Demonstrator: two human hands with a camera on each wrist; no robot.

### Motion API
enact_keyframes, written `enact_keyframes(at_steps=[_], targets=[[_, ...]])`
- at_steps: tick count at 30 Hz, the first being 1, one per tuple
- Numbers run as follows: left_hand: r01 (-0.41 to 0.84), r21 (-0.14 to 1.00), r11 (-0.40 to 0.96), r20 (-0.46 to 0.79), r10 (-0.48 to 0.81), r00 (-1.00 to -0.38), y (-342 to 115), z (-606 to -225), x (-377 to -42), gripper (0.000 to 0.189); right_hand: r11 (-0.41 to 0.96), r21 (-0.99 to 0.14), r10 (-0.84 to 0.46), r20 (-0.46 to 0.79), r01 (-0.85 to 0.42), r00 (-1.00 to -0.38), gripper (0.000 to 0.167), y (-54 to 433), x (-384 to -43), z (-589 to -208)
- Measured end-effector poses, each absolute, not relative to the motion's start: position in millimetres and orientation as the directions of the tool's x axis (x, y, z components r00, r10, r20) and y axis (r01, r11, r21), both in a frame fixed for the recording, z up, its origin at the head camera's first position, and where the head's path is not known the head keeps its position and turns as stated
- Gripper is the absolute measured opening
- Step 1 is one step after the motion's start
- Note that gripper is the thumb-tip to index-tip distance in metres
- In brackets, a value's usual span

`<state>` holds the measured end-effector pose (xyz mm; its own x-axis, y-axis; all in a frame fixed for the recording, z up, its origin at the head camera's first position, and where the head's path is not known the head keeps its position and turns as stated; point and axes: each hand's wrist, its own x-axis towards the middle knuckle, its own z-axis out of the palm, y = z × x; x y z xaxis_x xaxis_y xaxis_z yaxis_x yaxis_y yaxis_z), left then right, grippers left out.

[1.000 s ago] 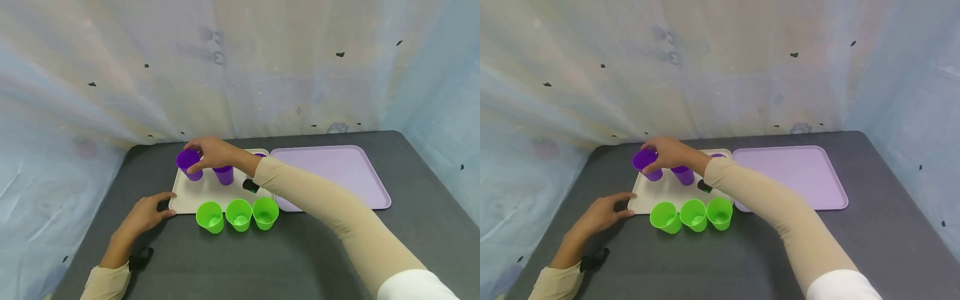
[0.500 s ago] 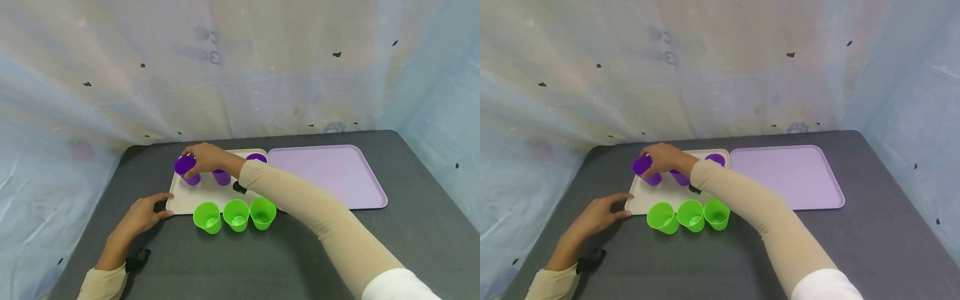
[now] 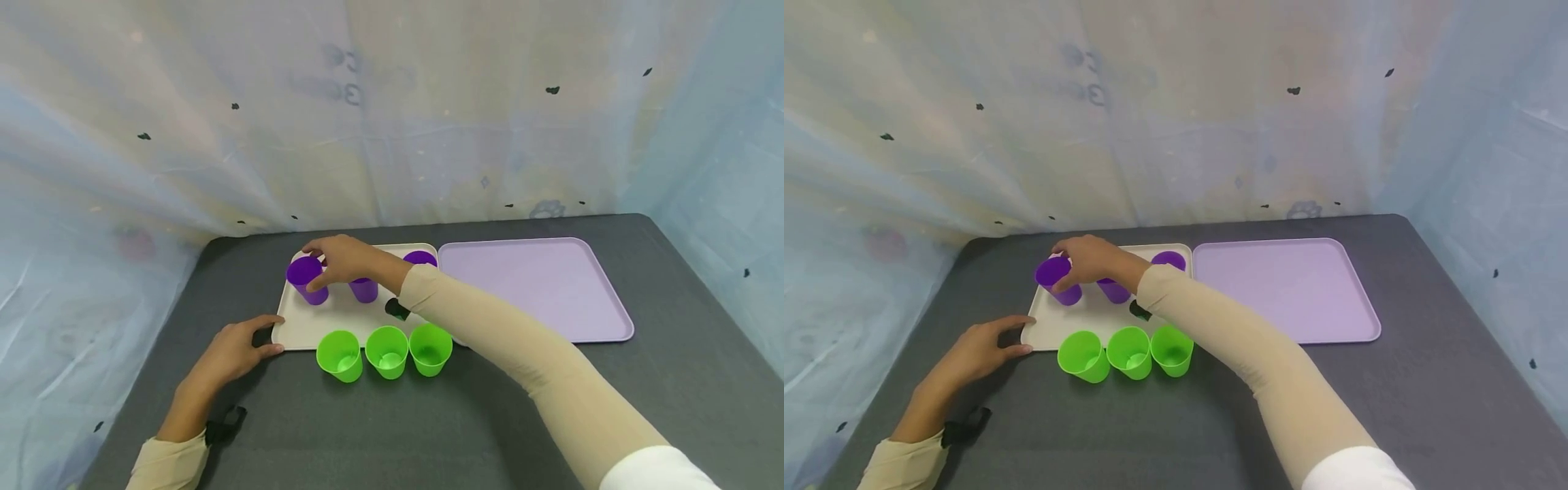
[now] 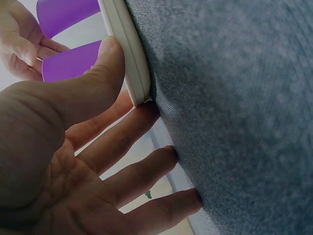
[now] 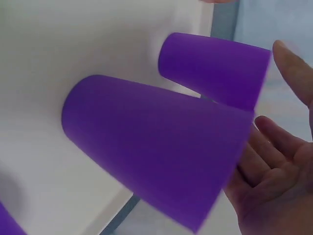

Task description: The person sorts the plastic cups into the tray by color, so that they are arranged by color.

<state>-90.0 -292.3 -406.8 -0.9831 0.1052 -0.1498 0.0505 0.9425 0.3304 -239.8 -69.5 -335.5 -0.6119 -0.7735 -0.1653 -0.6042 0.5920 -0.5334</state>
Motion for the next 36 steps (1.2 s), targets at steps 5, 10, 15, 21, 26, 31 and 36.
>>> enact_keyframes(at_steps=[5, 10, 15, 21, 26, 31, 36], targets=[[0.061, 0.340, 0.938, -0.131, 0.111, -0.985, -289, -408, -91, 0.050, 0.546, -0.614, -0.787, -0.142, -0.570, -0.601, 0.080, -41, -239, -323], [0.064, 0.347, 0.936, -0.116, 0.111, -0.987, -289, -410, -91, 0.050, 0.530, -0.632, -0.782, -0.109, -0.565, -0.613, 0.073, -4, -229, -310], [0.063, 0.346, 0.936, -0.113, 0.108, -0.988, -291, -410, -90, 0.051, 0.536, -0.637, -0.750, -0.059, -0.554, -0.658, 0.069, 42, -215, -303], [0.060, 0.342, 0.938, -0.127, 0.109, -0.986, -290, -411, -88, 0.052, 0.541, -0.659, -0.690, 0.009, -0.523, -0.724, 0.068, 101, -194, -304], [0.063, 0.344, 0.937, -0.124, 0.112, -0.986, -289, -412, -88, 0.051, 0.585, -0.646, -0.621, 0.033, -0.491, -0.783, 0.063, 147, -190, -321], [0.066, 0.347, 0.936, -0.119, 0.114, -0.986, -288, -411, -89, 0.050, 0.657, -0.615, -0.545, 0.012, -0.436, -0.838, 0.061, 193, -198, -343], [0.063, 0.349, 0.935, -0.116, 0.110, -0.987, -288, -413, -90, 0.050, 0.710, -0.529, -0.515, 0.058, -0.464, -0.855, 0.054, 240, -205, -367]])
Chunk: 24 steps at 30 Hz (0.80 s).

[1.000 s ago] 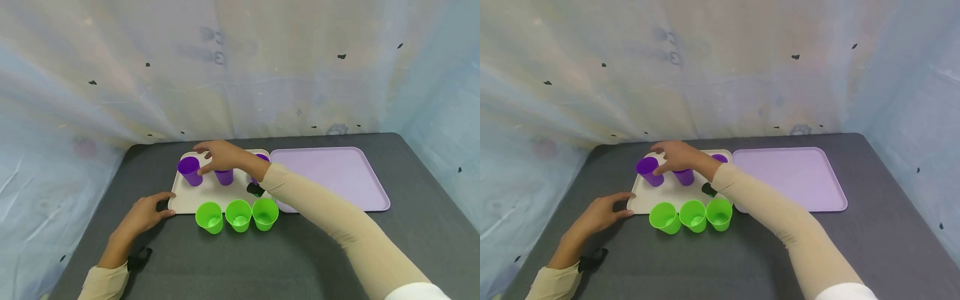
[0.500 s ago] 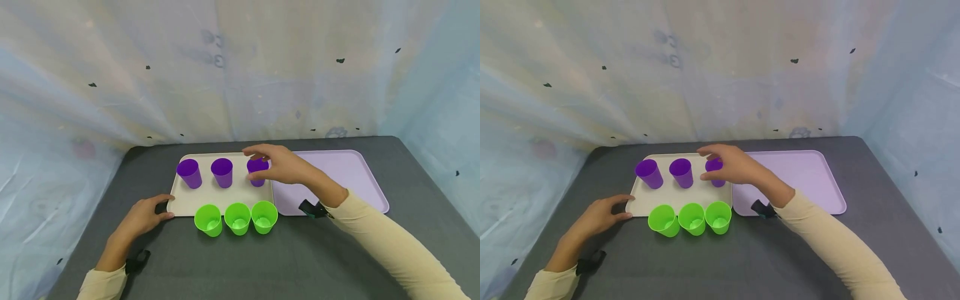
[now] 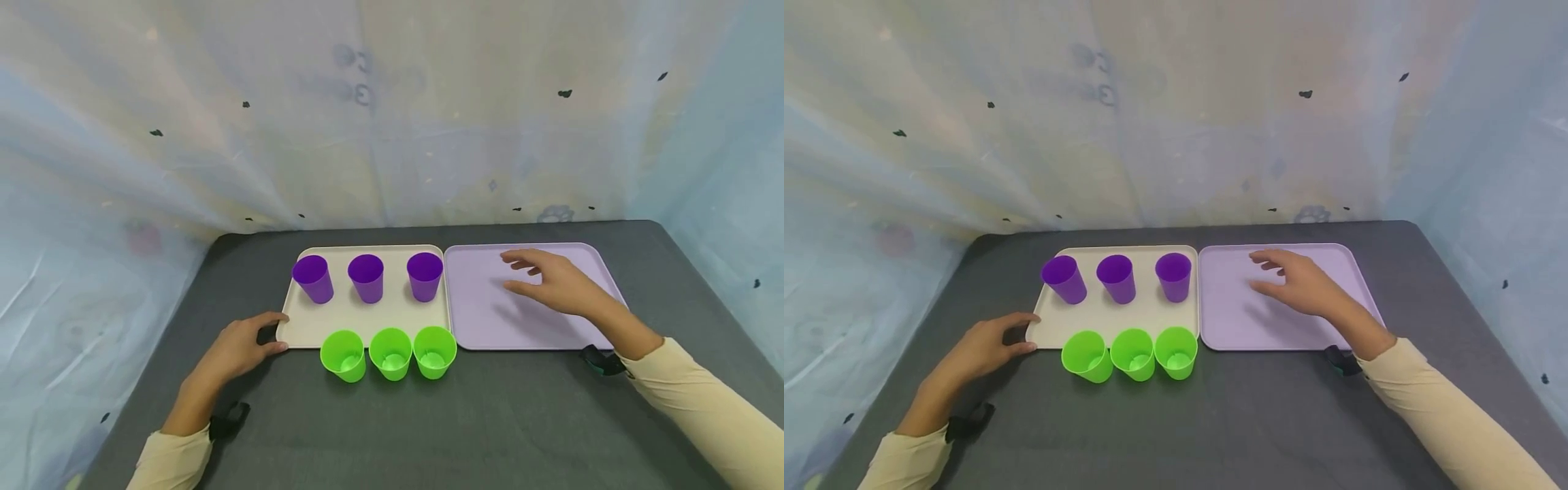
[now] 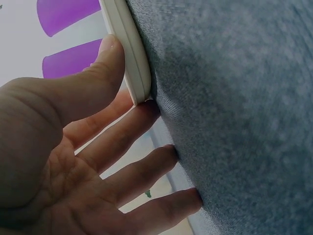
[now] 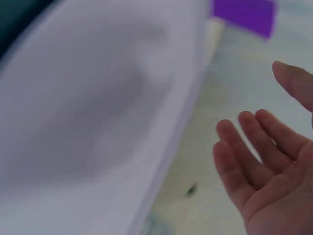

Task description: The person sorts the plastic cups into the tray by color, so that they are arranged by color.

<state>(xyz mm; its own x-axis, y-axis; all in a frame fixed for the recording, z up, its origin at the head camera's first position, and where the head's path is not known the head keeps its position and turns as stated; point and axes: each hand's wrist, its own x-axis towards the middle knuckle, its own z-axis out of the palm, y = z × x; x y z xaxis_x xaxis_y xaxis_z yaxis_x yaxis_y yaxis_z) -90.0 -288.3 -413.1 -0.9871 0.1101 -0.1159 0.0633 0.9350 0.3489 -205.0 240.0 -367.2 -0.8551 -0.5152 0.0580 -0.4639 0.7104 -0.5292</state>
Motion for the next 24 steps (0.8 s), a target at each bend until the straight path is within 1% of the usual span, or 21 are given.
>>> enact_keyframes(at_steps=[4, 7, 12, 16, 19, 21, 24], targets=[[0.065, 0.348, 0.935, -0.119, 0.113, -0.986, -288, -413, -90, 0.050, 0.749, -0.435, -0.506, 0.111, -0.499, -0.856, 0.049, 281, -210, -380], [0.061, 0.347, 0.936, -0.125, 0.110, -0.986, -287, -413, -90, 0.049, 0.790, -0.387, -0.473, 0.110, -0.476, -0.874, 0.048, 312, -215, -388], [0.053, 0.342, 0.938, -0.125, 0.102, -0.987, -287, -413, -89, 0.049, 0.845, -0.387, -0.373, 0.066, -0.368, -0.925, 0.048, 352, -221, -391], [0.051, 0.335, 0.941, -0.128, 0.099, -0.987, -288, -413, -89, 0.049, 0.856, -0.399, -0.340, 0.046, -0.330, -0.939, 0.051, 369, -222, -392], [0.049, 0.336, 0.940, -0.130, 0.098, -0.987, -289, -413, -89, 0.049, 0.865, -0.366, -0.341, 0.071, -0.343, -0.937, 0.050, 378, -222, -395], [0.047, 0.340, 0.939, -0.133, 0.097, -0.986, -288, -413, -89, 0.049, 0.869, -0.329, -0.357, 0.101, -0.370, -0.929, 0.048, 384, -222, -397], [0.043, 0.343, 0.939, -0.136, 0.095, -0.986, -288, -412, -89, 0.049, 0.862, -0.303, -0.381, 0.141, -0.406, -0.914, 0.045, 394, -221, -401]])
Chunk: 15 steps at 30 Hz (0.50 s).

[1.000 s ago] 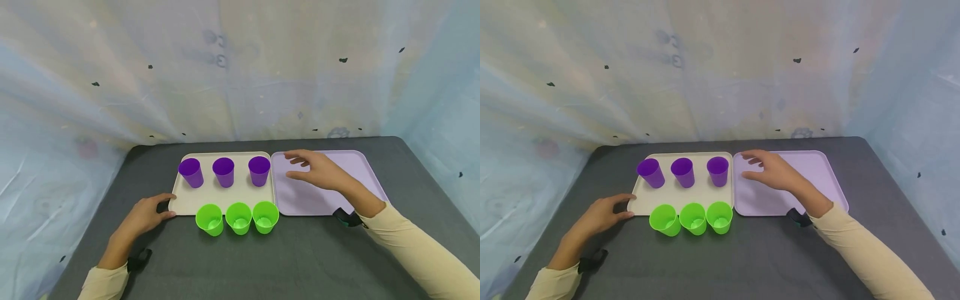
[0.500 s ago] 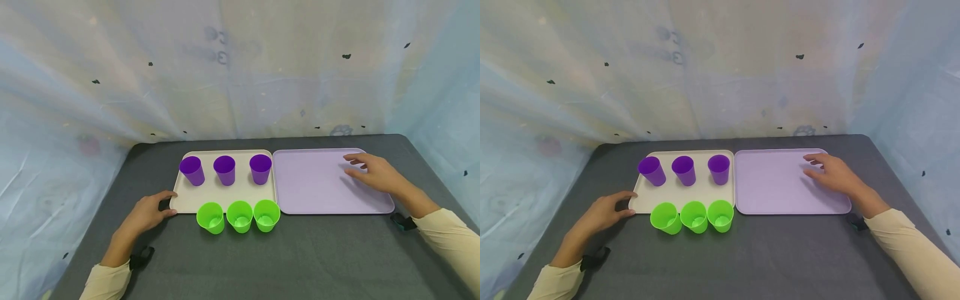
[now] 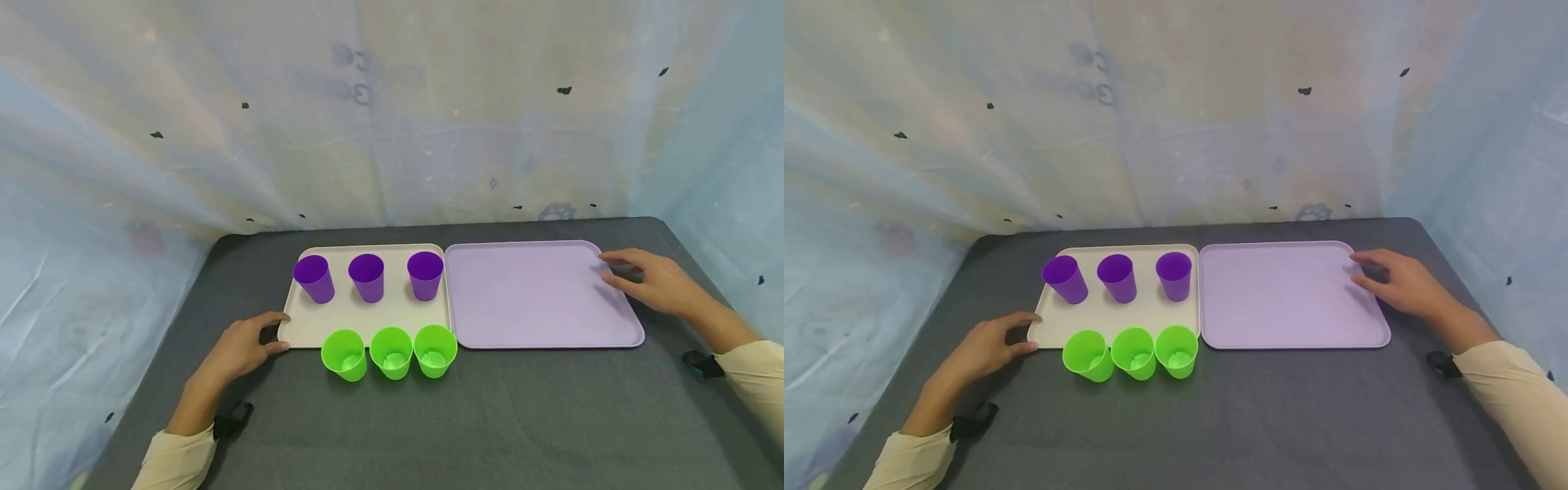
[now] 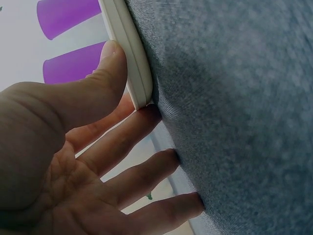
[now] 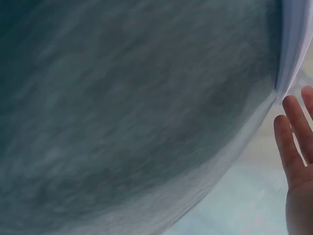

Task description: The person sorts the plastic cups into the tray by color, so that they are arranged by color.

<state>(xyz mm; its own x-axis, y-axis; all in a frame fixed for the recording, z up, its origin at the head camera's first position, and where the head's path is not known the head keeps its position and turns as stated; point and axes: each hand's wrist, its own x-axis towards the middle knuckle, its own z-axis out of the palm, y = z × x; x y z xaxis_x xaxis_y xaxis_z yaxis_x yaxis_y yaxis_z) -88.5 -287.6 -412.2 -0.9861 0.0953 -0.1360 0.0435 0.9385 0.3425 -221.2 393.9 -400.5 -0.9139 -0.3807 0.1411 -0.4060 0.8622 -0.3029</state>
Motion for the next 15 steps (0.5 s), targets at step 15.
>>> enact_keyframes(at_steps=[15], targets=[[0.046, 0.342, 0.939, -0.129, 0.095, -0.987, -289, -413, -88, 0.048, 0.903, -0.171, -0.369, 0.157, -0.393, -0.916, 0.059, 385, -165, -415]])
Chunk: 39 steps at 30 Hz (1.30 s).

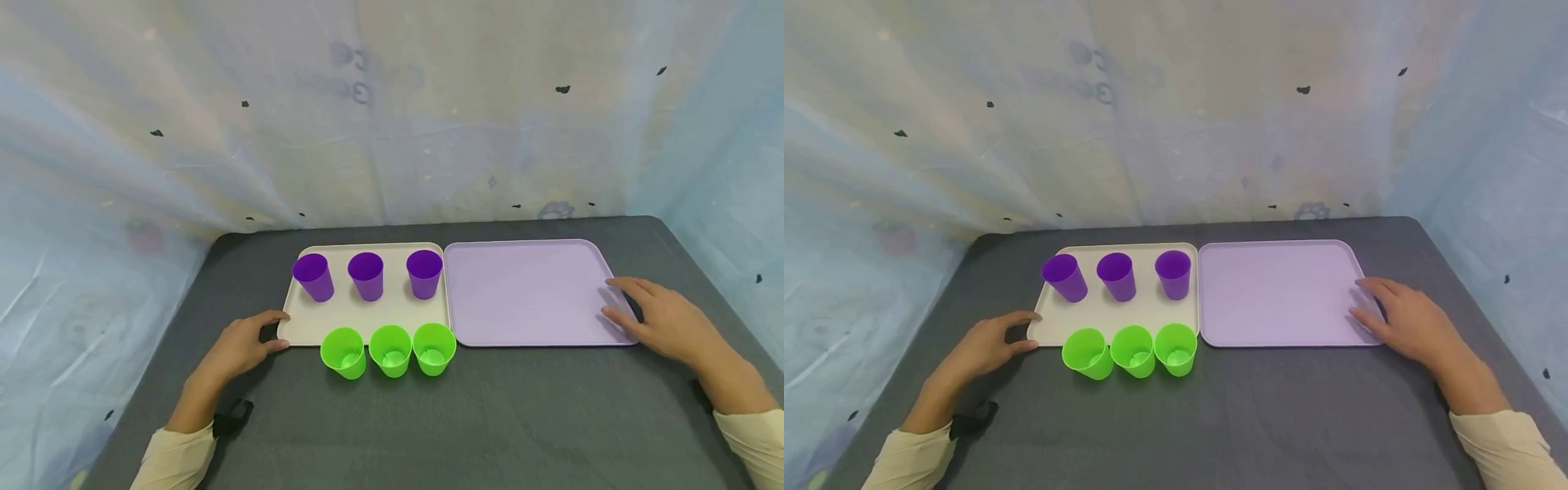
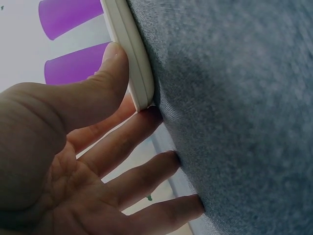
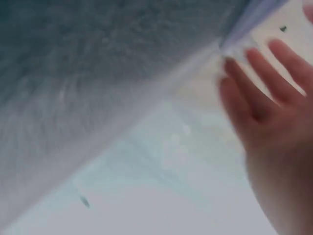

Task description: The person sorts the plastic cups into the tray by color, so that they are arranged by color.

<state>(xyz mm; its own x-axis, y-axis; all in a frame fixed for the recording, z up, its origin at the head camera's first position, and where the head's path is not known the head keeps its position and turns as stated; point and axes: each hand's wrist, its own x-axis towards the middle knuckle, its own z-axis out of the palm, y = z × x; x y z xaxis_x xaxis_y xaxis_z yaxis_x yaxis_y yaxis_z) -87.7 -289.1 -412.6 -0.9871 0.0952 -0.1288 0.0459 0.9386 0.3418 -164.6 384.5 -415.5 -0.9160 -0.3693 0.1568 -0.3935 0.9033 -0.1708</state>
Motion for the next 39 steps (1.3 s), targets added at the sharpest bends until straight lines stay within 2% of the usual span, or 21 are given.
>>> enact_keyframes(at_steps=[5, 10, 13, 17, 25, 34, 39], targets=[[0.045, 0.342, 0.939, -0.127, 0.094, -0.987, -289, -412, -88, 0.048, 0.909, -0.256, -0.334, 0.021, -0.328, -0.942, 0.086, 379, -147, -418], [0.055, 0.344, 0.937, -0.122, 0.103, -0.987, -289, -411, -88, 0.047, 0.899, -0.341, -0.316, -0.068, -0.275, -0.946, 0.101, 378, -143, -414], [0.058, 0.343, 0.938, -0.121, 0.106, -0.987, -290, -411, -89, 0.047, 0.886, -0.369, -0.325, -0.067, -0.279, -0.943, 0.105, 379, -144, -413], [0.054, 0.336, 0.940, -0.130, 0.103, -0.986, -291, -410, -88, 0.048, 0.884, -0.365, -0.327, -0.035, -0.293, -0.944, 0.106, 381, -144, -414], [0.064, 0.344, 0.937, -0.138, 0.118, -0.983, -291, -405, -85, 0.053, 0.902, -0.339, -0.304, -0.055, -0.269, -0.951, 0.105, 385, -142, -416], [0.121, 0.389, 0.913, -0.050, 0.152, -0.987, -292, -384, -80, 0.049, 0.901, -0.338, -0.310, -0.059, -0.274, -0.949, 0.100, 389, -140, -416], [0.213, 0.462, 0.861, 0.024, 0.227, -0.973, -279, -371, -76, 0.042, 0.900, -0.339, -0.311, -0.058, -0.275, -0.949, 0.100, 392, -140, -415]])
